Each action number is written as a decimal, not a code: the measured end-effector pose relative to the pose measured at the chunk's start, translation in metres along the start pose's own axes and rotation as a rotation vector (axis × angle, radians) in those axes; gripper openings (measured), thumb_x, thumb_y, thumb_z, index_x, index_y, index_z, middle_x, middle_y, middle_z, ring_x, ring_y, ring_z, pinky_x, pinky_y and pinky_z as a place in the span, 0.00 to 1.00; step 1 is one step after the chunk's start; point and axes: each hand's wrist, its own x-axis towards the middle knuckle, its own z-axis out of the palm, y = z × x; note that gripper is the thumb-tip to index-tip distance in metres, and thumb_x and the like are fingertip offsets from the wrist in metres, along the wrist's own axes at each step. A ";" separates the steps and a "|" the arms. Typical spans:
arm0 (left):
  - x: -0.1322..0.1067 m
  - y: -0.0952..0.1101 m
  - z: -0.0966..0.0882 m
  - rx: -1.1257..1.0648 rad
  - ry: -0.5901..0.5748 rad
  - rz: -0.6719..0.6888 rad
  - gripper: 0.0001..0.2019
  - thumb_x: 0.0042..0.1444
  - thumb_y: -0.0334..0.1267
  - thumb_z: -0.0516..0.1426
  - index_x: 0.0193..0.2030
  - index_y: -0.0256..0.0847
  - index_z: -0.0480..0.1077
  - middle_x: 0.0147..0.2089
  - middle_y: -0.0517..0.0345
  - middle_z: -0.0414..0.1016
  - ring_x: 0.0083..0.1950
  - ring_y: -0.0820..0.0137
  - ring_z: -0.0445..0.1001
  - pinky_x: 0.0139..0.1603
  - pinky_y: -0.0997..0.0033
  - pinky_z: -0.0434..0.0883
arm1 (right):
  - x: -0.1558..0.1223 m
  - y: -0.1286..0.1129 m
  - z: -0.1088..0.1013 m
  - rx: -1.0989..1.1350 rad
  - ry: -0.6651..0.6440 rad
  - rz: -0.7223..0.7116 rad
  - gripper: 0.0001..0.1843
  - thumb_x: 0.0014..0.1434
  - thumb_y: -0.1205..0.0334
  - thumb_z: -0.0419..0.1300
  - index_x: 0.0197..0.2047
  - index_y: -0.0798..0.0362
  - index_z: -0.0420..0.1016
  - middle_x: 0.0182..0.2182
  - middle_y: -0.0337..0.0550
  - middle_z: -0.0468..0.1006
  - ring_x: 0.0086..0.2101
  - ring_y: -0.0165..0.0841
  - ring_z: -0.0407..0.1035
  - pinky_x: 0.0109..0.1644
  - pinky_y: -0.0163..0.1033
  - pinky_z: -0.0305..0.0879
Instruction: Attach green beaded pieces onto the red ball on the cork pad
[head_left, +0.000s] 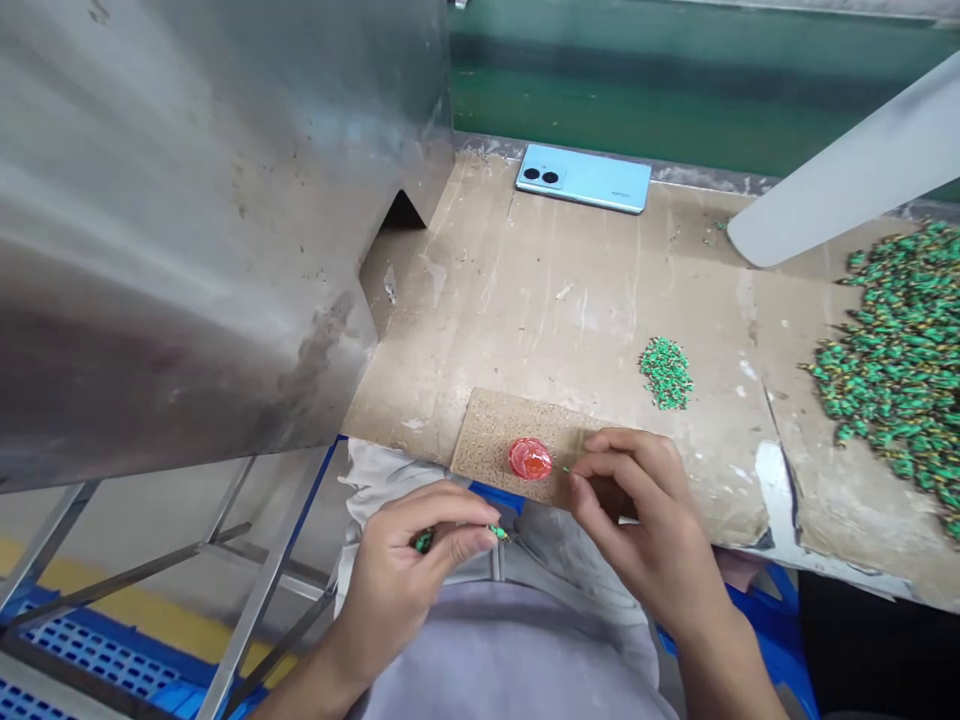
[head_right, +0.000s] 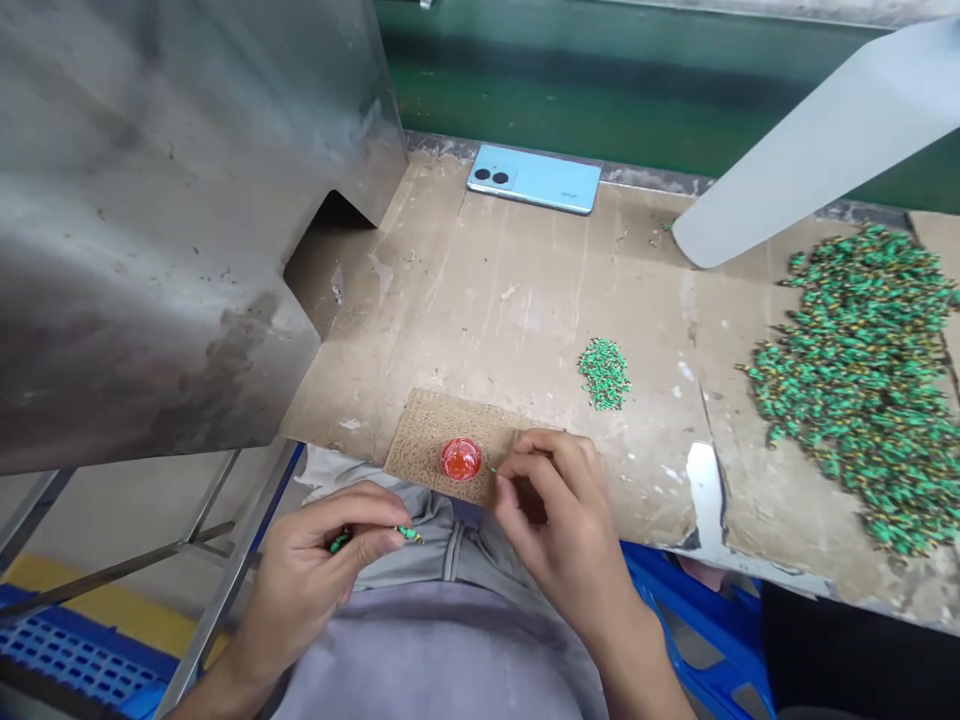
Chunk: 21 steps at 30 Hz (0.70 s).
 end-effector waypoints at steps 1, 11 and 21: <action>0.000 -0.001 0.001 0.010 -0.002 -0.001 0.08 0.58 0.30 0.71 0.36 0.50 0.89 0.34 0.58 0.86 0.35 0.67 0.82 0.20 0.80 0.69 | 0.000 -0.001 0.001 0.002 -0.008 -0.001 0.08 0.68 0.70 0.63 0.46 0.47 0.74 0.47 0.47 0.75 0.49 0.43 0.71 0.50 0.50 0.68; -0.001 -0.007 0.003 0.040 -0.020 -0.031 0.06 0.59 0.31 0.71 0.37 0.49 0.88 0.35 0.59 0.87 0.33 0.68 0.82 0.33 0.74 0.78 | -0.004 -0.003 0.002 -0.013 -0.066 -0.029 0.08 0.67 0.71 0.63 0.44 0.48 0.73 0.48 0.47 0.76 0.48 0.43 0.71 0.51 0.50 0.63; 0.000 -0.008 0.003 0.074 -0.052 -0.023 0.04 0.60 0.32 0.70 0.37 0.46 0.87 0.35 0.57 0.87 0.31 0.70 0.79 0.32 0.75 0.74 | -0.003 -0.004 -0.002 -0.026 -0.107 -0.050 0.06 0.66 0.69 0.63 0.41 0.47 0.74 0.48 0.46 0.78 0.48 0.43 0.71 0.51 0.51 0.60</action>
